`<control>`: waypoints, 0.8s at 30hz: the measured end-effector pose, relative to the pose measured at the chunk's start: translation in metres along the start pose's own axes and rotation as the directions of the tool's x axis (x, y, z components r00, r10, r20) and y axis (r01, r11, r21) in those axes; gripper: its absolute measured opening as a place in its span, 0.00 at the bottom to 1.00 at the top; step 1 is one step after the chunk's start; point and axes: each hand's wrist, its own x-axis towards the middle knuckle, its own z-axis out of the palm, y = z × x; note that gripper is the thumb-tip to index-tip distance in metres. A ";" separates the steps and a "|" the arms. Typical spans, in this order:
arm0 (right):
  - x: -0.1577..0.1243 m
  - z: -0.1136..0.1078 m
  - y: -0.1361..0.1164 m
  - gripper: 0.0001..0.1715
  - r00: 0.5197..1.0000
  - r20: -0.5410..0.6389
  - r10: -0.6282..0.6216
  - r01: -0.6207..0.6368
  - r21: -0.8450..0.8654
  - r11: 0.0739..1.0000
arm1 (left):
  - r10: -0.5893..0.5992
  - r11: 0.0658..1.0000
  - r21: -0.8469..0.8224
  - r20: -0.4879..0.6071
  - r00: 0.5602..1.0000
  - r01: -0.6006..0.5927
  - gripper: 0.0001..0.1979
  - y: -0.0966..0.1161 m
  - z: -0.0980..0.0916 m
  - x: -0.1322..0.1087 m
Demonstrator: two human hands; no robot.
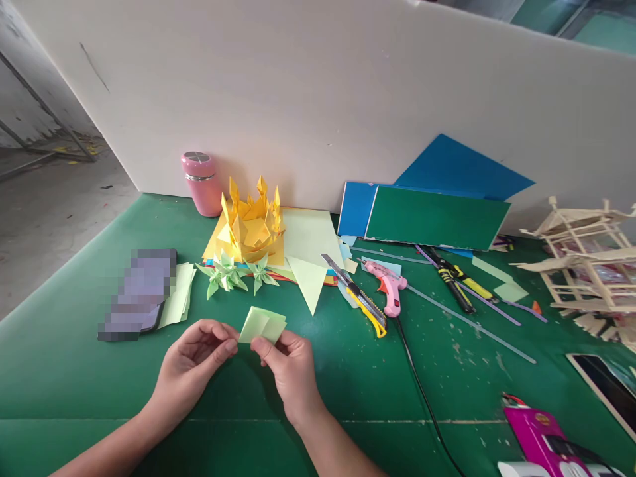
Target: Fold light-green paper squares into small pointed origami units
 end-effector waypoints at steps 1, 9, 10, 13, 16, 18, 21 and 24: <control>0.001 -0.001 0.000 0.16 1.000 -0.020 -0.007 0.007 -0.005 1.000 | -0.010 1.000 -0.014 -0.008 1.000 0.010 0.10 0.000 -0.001 0.001; 0.004 -0.004 0.000 0.13 0.995 0.059 -0.078 0.082 -0.072 0.994 | 0.051 0.997 0.056 0.044 0.998 -0.053 0.05 -0.007 -0.005 0.003; 0.004 -0.003 0.001 0.13 0.991 0.094 -0.094 0.100 -0.066 0.993 | 0.077 0.994 0.078 0.067 0.995 -0.083 0.06 -0.008 -0.004 0.002; 0.003 -0.002 0.004 0.16 0.975 0.178 -0.135 0.150 -0.073 0.986 | 0.111 0.986 0.118 0.101 0.989 -0.122 0.07 -0.010 -0.002 0.002; 0.002 -0.003 0.008 0.19 0.970 0.181 -0.161 0.191 -0.160 0.968 | 0.061 0.994 0.086 0.084 0.995 -0.068 0.08 -0.012 -0.001 0.002; 0.002 -0.004 0.009 0.26 0.971 0.145 -0.189 0.216 -0.197 0.956 | 0.041 0.998 0.047 0.057 0.998 -0.044 0.09 -0.013 -0.001 0.003; 0.003 -0.006 0.008 0.25 0.951 0.059 -0.303 0.308 -0.221 0.925 | 0.034 0.998 0.043 0.034 0.999 -0.036 0.10 -0.014 -0.002 0.005; 0.005 -0.008 0.006 0.10 0.915 0.021 -0.404 0.392 -0.288 0.874 | 0.023 0.997 0.073 0.056 0.998 -0.027 0.11 -0.014 -0.003 0.005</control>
